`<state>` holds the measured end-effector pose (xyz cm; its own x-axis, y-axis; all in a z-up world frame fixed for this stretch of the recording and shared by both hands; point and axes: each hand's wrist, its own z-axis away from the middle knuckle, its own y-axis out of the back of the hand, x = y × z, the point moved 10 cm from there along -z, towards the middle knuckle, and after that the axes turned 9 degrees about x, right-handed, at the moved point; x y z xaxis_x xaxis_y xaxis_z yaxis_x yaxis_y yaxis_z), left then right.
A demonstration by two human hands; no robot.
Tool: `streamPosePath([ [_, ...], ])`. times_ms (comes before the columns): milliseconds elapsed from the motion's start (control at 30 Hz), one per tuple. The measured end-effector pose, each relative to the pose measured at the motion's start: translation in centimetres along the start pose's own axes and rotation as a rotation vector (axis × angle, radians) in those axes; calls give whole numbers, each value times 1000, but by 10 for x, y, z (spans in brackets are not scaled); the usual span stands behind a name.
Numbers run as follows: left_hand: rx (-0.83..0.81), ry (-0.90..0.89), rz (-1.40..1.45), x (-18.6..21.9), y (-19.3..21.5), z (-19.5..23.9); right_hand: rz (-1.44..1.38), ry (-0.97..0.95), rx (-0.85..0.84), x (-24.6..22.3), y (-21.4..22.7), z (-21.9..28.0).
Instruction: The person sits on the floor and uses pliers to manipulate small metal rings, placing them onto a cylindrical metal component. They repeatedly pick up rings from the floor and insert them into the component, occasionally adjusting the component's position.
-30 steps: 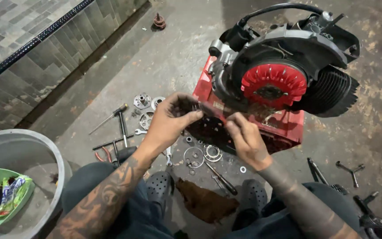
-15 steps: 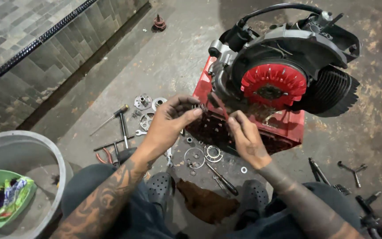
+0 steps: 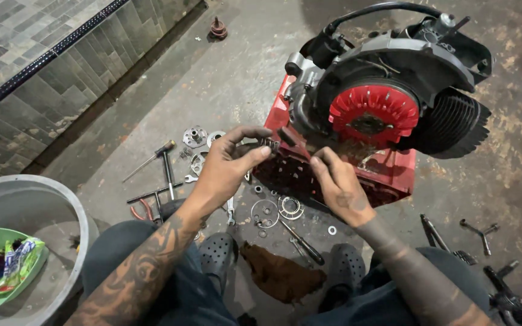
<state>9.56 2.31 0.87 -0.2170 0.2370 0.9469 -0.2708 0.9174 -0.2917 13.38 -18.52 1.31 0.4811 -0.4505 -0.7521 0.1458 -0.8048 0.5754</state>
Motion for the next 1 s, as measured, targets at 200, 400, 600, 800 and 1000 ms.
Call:
streamPosePath([
  [200, -35, -39, 39, 1, -4, -3, -4, -25, -7, -5, -3, -1],
  [400, -72, -61, -15, 3, -8, -7, 6, -30, 11, -10, -1, -4],
  [600, -83, -25, -83, 9, -5, -1, 31, -43, -25, 3, 4, -3],
  [800, -101, -68, -192, 18, -4, 3, 35, -78, -39, 6, 1, -3],
  [1000, -107, -116, -283, 25, 1, 3, 48, -56, -44, 6, -2, -1],
])
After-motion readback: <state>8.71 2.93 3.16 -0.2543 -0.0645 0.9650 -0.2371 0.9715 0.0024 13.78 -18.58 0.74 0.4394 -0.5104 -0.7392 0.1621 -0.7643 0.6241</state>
